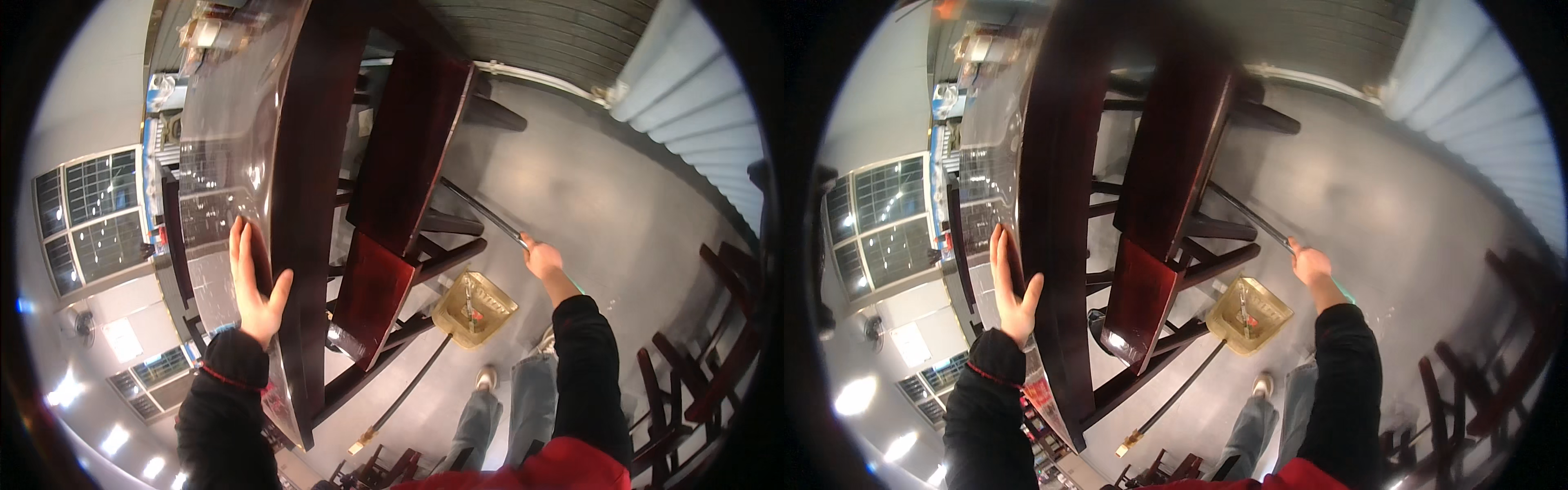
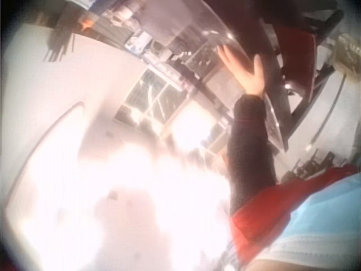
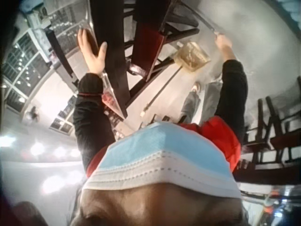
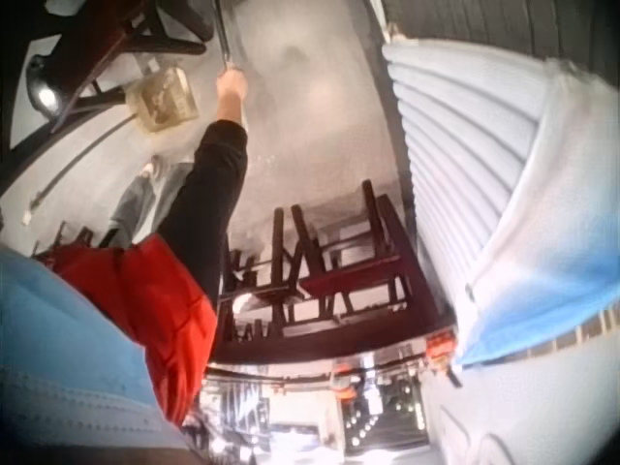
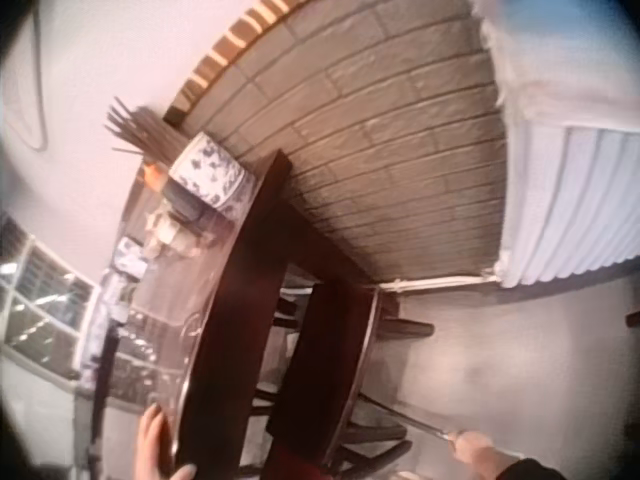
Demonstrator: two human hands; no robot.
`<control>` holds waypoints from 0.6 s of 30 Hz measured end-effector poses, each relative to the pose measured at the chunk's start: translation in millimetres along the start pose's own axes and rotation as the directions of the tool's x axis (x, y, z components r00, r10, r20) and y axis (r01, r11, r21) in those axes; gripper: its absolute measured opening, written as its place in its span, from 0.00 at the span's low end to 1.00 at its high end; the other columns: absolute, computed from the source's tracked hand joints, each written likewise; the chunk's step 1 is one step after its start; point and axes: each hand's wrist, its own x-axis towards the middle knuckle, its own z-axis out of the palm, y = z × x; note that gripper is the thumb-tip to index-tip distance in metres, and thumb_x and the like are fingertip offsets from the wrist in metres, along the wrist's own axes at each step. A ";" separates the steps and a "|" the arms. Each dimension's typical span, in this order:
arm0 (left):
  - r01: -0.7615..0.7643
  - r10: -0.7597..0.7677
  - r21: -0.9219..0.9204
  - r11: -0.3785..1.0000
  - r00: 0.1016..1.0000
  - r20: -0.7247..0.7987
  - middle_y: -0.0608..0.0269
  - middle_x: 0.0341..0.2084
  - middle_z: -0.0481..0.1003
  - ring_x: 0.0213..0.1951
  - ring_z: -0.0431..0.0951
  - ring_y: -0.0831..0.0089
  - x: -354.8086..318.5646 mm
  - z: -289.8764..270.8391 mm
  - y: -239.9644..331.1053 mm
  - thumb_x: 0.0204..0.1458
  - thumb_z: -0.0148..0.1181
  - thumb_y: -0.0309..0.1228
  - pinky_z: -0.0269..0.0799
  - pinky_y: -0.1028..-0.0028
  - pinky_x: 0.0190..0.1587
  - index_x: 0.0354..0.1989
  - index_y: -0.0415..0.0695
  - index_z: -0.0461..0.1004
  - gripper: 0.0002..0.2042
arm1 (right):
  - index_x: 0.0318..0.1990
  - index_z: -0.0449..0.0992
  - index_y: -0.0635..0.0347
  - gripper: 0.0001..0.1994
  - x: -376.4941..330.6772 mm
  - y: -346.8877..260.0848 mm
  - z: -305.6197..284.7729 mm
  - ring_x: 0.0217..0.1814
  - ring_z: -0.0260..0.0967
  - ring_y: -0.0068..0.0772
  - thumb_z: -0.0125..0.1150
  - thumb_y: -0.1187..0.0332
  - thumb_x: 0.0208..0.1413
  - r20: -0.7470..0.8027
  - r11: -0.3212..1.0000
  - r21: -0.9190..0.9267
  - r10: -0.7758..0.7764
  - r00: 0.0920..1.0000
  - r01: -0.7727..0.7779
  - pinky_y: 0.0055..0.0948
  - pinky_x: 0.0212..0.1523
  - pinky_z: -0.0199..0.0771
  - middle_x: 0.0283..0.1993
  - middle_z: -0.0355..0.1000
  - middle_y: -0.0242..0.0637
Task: The person sweeps debris on the floor using a broom and dustpan, collecting the swept material into the dustpan and then emptying it into a nearby trash bin. The person moves around tables and chairs to reach different areas of the floor.
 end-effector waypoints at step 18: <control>0.041 -0.030 -0.151 0.988 0.997 0.070 0.47 0.58 0.37 0.60 0.38 0.57 8.4 0.3 -11.9 0.40 0.55 0.33 0.33 0.66 0.59 0.57 0.39 0.44 0.36 | 0.55 0.51 0.38 0.20 130.0 -78.4 29.9 0.43 0.65 0.42 0.37 0.57 0.53 0.125 0.990 0.013 0.138 0.982 -0.141 0.38 0.40 0.65 0.43 0.66 0.40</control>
